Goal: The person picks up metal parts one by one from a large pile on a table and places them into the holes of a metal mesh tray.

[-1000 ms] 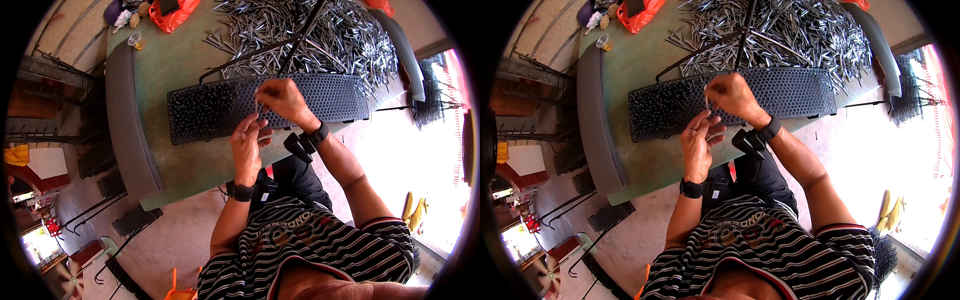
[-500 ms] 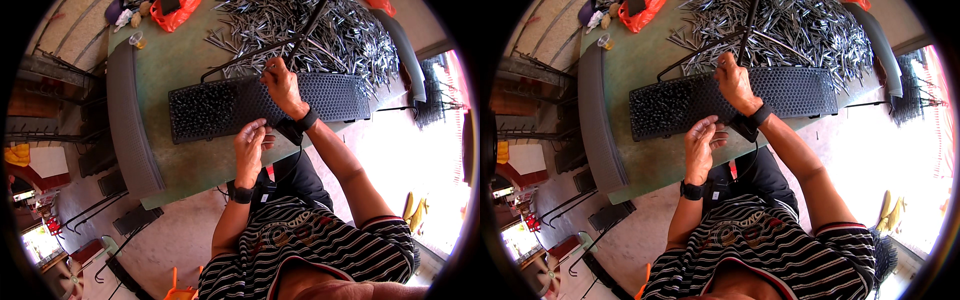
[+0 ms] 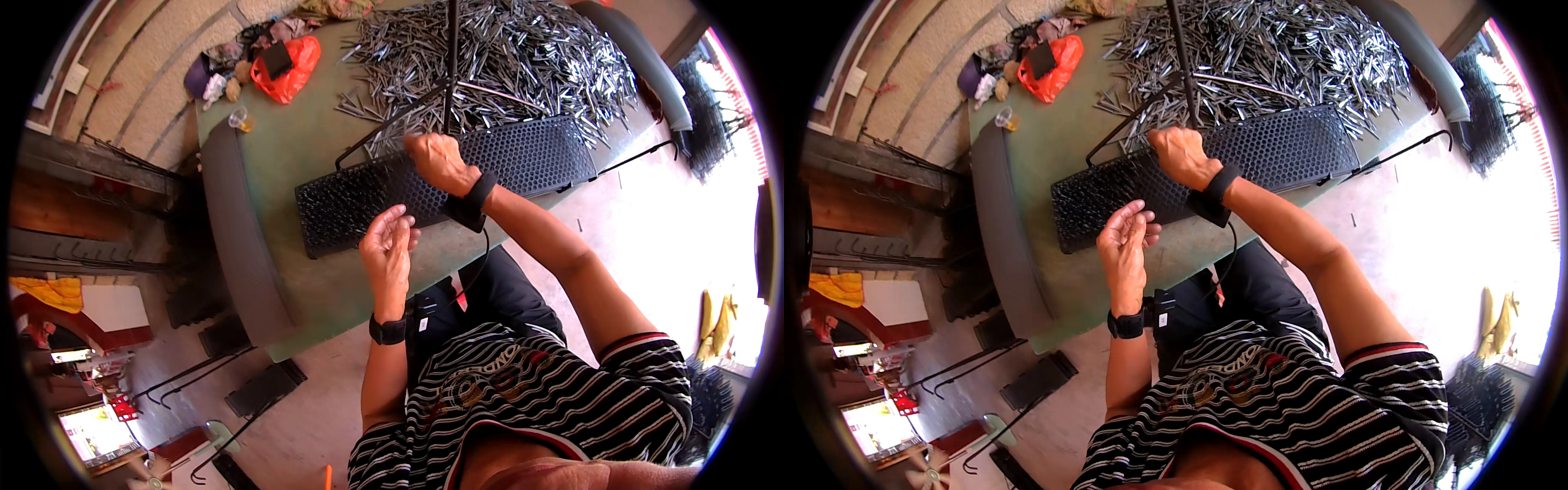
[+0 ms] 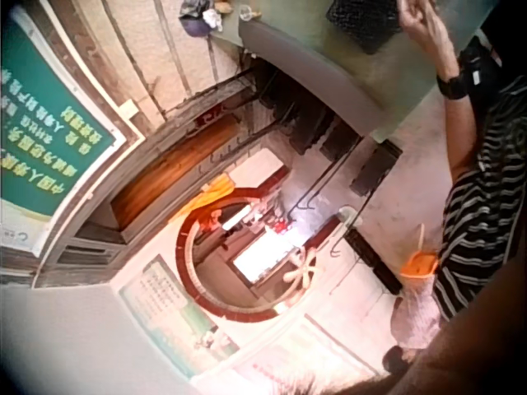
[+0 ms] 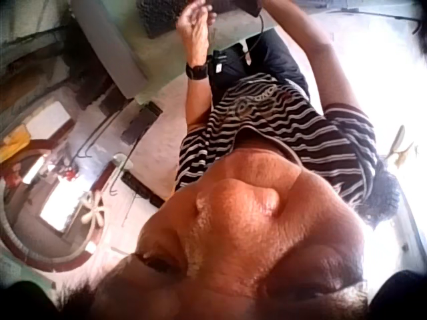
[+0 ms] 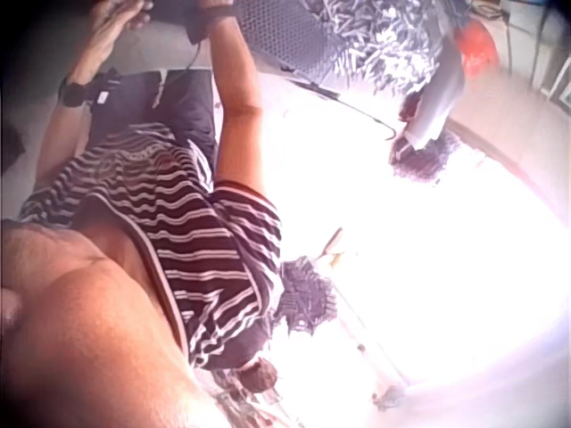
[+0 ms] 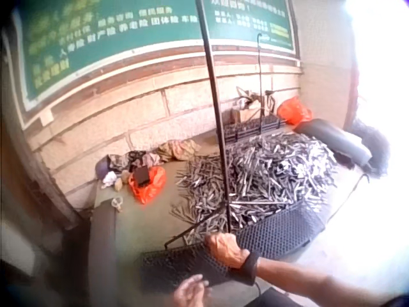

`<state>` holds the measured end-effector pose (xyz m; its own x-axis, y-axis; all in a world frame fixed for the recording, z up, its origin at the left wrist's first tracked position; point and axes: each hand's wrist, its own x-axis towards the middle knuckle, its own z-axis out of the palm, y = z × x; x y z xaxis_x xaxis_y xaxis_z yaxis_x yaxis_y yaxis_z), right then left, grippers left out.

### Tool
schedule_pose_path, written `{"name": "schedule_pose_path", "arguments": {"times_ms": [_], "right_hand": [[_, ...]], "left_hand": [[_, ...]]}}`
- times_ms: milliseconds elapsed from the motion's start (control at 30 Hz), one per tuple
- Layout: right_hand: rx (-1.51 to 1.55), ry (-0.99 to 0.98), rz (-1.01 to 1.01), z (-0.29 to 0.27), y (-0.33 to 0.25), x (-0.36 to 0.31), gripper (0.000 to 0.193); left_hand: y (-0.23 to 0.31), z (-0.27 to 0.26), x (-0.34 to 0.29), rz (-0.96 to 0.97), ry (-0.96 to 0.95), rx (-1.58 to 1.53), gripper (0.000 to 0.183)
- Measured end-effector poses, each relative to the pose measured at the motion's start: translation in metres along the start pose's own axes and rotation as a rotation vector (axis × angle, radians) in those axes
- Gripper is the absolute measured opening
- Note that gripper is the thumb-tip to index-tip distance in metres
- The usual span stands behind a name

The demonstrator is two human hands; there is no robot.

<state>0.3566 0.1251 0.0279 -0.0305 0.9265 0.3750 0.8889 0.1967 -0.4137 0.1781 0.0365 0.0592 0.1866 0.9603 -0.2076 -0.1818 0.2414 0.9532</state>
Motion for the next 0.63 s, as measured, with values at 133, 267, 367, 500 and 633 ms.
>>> {"name": "schedule_pose_path", "arguments": {"times_ms": [133,267,367,500,633], "right_hand": [[0.142,0.078,0.098,-0.036,-0.011,-0.022,0.017],[0.088,0.141,0.168,-0.085,0.024,-0.055,0.022],[0.023,0.16,0.45,-0.139,0.083,-0.101,0.024],[0.148,0.277,0.744,-0.206,0.174,-0.186,0.022],[0.309,0.287,0.904,-0.248,0.247,-0.251,0.024]], "left_hand": [[0.023,-0.02,-0.023,0.059,0.01,0.11,0.024],[0.037,-0.083,-0.047,0.172,0.174,0.242,0.024],[0.046,-0.128,-0.052,0.122,0.273,0.419,0.022],[0.105,-0.177,-0.071,0.273,0.462,0.559,0.023],[0.208,-0.222,-0.083,0.537,0.603,0.807,0.024]]}}
